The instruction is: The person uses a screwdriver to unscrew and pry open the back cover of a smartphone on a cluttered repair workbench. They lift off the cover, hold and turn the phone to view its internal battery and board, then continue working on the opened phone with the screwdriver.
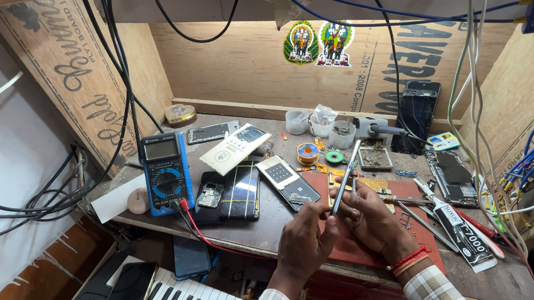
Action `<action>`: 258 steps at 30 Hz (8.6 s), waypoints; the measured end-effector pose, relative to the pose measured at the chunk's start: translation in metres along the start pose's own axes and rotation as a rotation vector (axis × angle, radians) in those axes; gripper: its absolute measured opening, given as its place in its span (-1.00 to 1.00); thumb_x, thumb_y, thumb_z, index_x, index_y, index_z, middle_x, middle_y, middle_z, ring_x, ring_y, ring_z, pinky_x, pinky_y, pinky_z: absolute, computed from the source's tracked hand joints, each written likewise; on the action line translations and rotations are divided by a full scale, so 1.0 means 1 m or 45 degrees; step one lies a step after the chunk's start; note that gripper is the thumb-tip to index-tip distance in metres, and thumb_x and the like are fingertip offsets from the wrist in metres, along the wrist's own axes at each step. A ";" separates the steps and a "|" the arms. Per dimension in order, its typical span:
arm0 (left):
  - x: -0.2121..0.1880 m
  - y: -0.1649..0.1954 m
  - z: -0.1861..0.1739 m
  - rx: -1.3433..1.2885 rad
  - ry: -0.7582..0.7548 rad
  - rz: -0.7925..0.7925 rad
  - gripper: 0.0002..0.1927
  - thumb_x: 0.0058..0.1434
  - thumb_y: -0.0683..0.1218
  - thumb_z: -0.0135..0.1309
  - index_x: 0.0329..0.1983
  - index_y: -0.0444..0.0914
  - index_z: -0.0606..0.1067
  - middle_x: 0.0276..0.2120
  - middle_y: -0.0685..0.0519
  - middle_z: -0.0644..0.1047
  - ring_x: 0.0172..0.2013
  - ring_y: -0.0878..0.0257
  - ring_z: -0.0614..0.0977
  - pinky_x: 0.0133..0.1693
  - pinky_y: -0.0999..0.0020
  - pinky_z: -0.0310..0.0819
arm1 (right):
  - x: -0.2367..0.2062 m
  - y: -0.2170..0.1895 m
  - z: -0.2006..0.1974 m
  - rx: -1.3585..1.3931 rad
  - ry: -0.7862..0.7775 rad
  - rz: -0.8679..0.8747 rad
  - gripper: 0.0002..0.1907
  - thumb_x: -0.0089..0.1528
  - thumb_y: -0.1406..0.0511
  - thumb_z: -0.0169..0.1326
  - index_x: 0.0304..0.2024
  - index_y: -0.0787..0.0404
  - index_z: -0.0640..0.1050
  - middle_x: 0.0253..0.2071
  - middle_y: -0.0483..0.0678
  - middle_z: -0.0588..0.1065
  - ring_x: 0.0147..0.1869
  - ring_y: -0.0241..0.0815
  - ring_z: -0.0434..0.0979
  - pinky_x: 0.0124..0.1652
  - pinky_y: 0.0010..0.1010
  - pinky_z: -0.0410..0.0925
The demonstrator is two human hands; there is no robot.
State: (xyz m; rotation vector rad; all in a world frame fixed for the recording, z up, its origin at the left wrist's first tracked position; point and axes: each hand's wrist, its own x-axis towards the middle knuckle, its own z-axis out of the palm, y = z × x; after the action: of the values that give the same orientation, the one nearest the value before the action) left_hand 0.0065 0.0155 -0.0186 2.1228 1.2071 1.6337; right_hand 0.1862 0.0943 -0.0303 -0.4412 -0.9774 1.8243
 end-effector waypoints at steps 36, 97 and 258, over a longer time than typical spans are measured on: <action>0.020 -0.027 -0.018 -0.694 -0.048 -0.727 -0.83 0.25 -0.16 0.05 -0.31 -0.37 0.60 -0.50 0.01 0.67 -0.67 0.45 0.54 -0.63 0.53 0.41 | -0.004 0.000 0.004 -0.209 0.227 -0.289 -0.77 0.25 0.29 0.25 -0.10 0.11 0.48 -0.39 -0.24 0.47 -0.55 -0.54 0.24 -0.60 -0.64 0.18; 0.013 -0.037 -0.015 -0.802 -0.019 -0.610 -0.65 0.43 0.03 -0.16 -0.34 -0.27 0.49 -0.63 0.12 0.50 -0.67 0.43 0.51 -0.62 0.52 0.35 | -0.004 0.004 -0.003 -0.107 0.064 0.086 -0.78 0.23 0.36 0.20 -0.13 0.32 0.48 -0.43 -0.18 0.40 -0.53 -0.45 0.18 -0.55 -0.57 0.13; 0.008 -0.038 -0.018 -0.854 -0.012 -0.548 -0.51 0.48 0.10 0.04 -0.48 -0.32 0.55 -0.60 0.17 0.45 -0.55 0.54 0.36 -0.53 0.55 0.22 | -0.001 0.028 -0.064 -0.095 -0.108 0.473 -0.82 0.19 0.39 0.22 -0.23 0.43 0.57 -0.42 -0.12 0.44 -0.45 -0.35 0.24 -0.45 -0.52 0.15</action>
State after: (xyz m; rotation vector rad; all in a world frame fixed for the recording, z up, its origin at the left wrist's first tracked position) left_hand -0.0270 0.0408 -0.0291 1.3523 0.8575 1.5326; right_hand 0.2130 0.1157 -0.0914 -0.6286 -1.0777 2.1575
